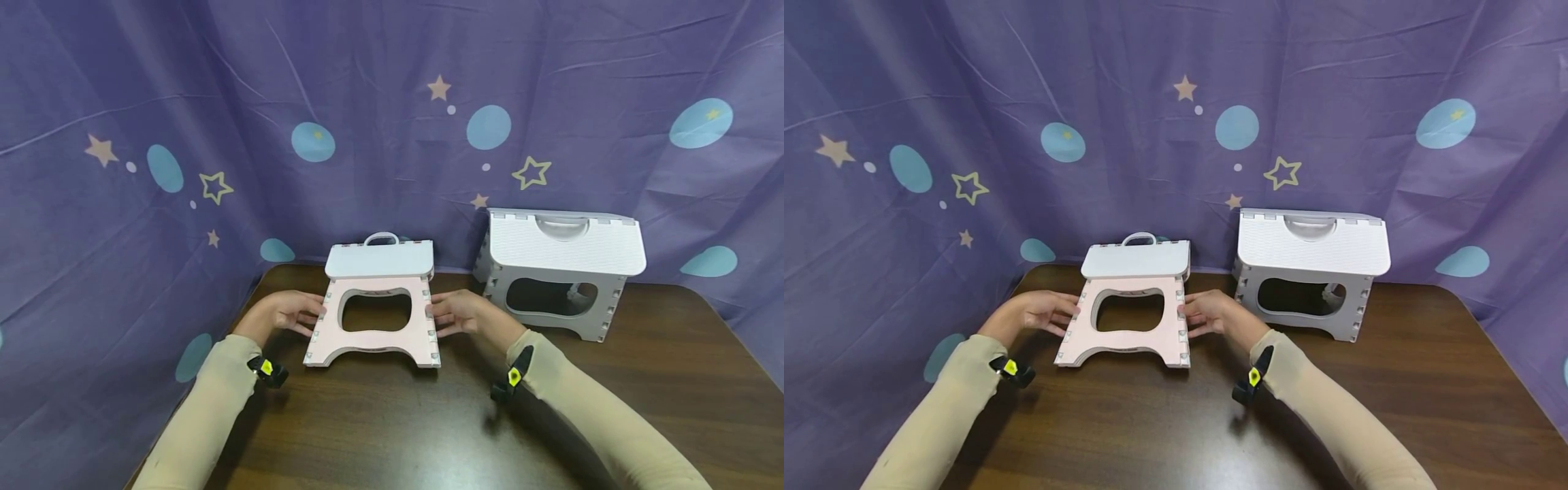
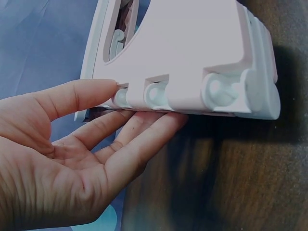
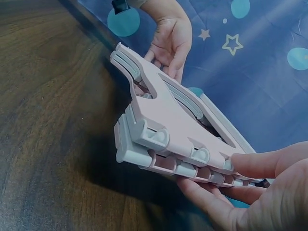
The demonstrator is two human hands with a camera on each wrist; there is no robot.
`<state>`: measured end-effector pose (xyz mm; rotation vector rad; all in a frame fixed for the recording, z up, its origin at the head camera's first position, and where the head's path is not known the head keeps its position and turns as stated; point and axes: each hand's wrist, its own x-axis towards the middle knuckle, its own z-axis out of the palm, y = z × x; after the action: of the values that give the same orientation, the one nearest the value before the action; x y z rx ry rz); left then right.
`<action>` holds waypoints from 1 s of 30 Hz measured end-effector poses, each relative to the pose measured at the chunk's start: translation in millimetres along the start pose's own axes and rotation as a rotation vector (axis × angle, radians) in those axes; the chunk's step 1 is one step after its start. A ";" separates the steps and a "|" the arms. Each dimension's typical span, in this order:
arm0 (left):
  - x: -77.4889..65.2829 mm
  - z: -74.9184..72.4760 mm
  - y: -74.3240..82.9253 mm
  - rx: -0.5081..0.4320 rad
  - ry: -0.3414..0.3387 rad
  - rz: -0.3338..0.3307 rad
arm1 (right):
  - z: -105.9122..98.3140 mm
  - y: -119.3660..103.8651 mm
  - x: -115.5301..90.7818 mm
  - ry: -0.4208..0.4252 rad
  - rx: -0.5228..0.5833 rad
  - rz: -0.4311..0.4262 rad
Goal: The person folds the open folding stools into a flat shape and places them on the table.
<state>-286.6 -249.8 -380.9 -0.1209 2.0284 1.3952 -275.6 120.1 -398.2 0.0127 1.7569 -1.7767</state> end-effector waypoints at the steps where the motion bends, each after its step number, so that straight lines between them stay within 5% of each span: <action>1: 0.1 0.0 -0.2 0.001 0.004 -0.001 | 0.2 0.1 0.0 0.000 -0.001 0.002; 30: 5.0 3.5 -7.4 0.009 0.016 -0.049 | 0.3 12.1 7.4 0.023 -0.032 0.040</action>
<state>-285.7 -248.4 -390.4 -0.1771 2.0312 1.3592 -276.2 117.8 -412.2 0.0551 1.7890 -1.7267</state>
